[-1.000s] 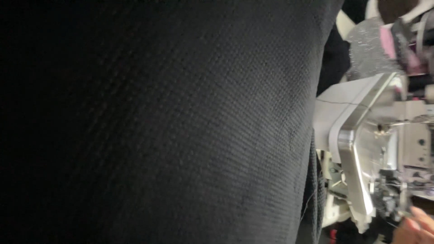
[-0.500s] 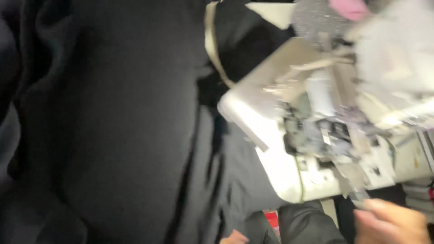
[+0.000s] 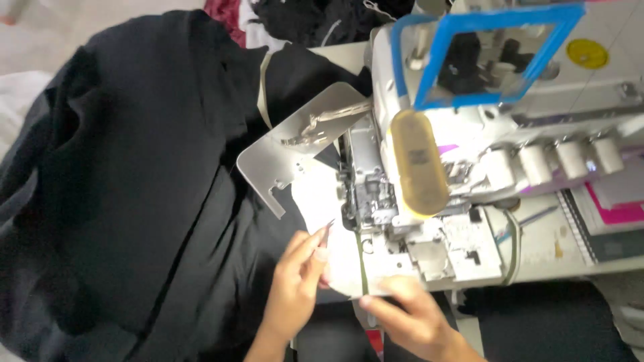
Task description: The person uses tweezers to remove lint and debris from the needle plate and feed dogs of a serger sewing machine. They then use a small brush to clean the bobbin area and surrounding mechanisms before placing a black garment under the presser foot.
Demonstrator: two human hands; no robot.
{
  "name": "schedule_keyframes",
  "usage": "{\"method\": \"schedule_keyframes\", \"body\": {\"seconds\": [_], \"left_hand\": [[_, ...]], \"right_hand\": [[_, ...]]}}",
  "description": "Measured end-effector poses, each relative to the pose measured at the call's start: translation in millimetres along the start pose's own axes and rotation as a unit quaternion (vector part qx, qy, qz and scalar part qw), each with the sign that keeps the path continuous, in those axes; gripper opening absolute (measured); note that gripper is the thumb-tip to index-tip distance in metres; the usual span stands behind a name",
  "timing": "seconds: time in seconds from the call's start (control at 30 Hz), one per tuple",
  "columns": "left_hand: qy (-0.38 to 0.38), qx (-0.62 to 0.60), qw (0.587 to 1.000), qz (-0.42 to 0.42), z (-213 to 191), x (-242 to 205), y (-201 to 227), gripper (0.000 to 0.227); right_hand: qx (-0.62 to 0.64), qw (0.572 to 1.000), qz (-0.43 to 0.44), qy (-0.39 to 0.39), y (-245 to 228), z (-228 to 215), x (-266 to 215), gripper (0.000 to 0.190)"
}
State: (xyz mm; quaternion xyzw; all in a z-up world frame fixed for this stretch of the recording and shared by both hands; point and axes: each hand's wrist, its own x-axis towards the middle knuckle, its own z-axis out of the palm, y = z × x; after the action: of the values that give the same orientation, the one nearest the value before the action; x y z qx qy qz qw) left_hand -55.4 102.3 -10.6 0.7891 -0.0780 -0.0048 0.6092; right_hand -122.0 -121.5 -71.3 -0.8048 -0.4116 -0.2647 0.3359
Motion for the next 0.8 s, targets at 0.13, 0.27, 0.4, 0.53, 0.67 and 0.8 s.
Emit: {"method": "schedule_keyframes", "body": {"seconds": [0.13,0.27,0.4,0.53,0.67,0.8], "left_hand": [[-0.067,0.146,0.987,0.012,10.5,56.8,34.3,0.024],[-0.167,0.239,0.945,-0.151,25.7,90.1,68.5,0.025],[-0.184,0.218,0.951,-0.119,35.0,101.1,51.6,0.057],[-0.12,0.02,0.988,-0.099,45.8,103.6,30.7,0.023],[-0.069,0.245,0.927,-0.277,69.8,118.1,88.9,0.033],[-0.062,0.162,0.937,-0.303,65.0,127.4,48.3,0.042]], "right_hand": [[-0.116,0.96,0.213,0.14,46.7,-45.5,-53.4,0.015],[-0.199,0.911,0.281,0.227,86.5,-101.0,-86.8,0.019],[-0.23,0.9,0.303,0.214,114.1,-132.7,-129.5,0.025],[-0.181,0.905,0.322,0.213,126.4,-133.5,-142.4,0.019],[-0.174,0.91,0.319,0.202,134.5,-126.3,-151.0,0.026],[-0.178,0.908,0.323,0.197,140.0,-124.6,-161.0,0.025]]}}
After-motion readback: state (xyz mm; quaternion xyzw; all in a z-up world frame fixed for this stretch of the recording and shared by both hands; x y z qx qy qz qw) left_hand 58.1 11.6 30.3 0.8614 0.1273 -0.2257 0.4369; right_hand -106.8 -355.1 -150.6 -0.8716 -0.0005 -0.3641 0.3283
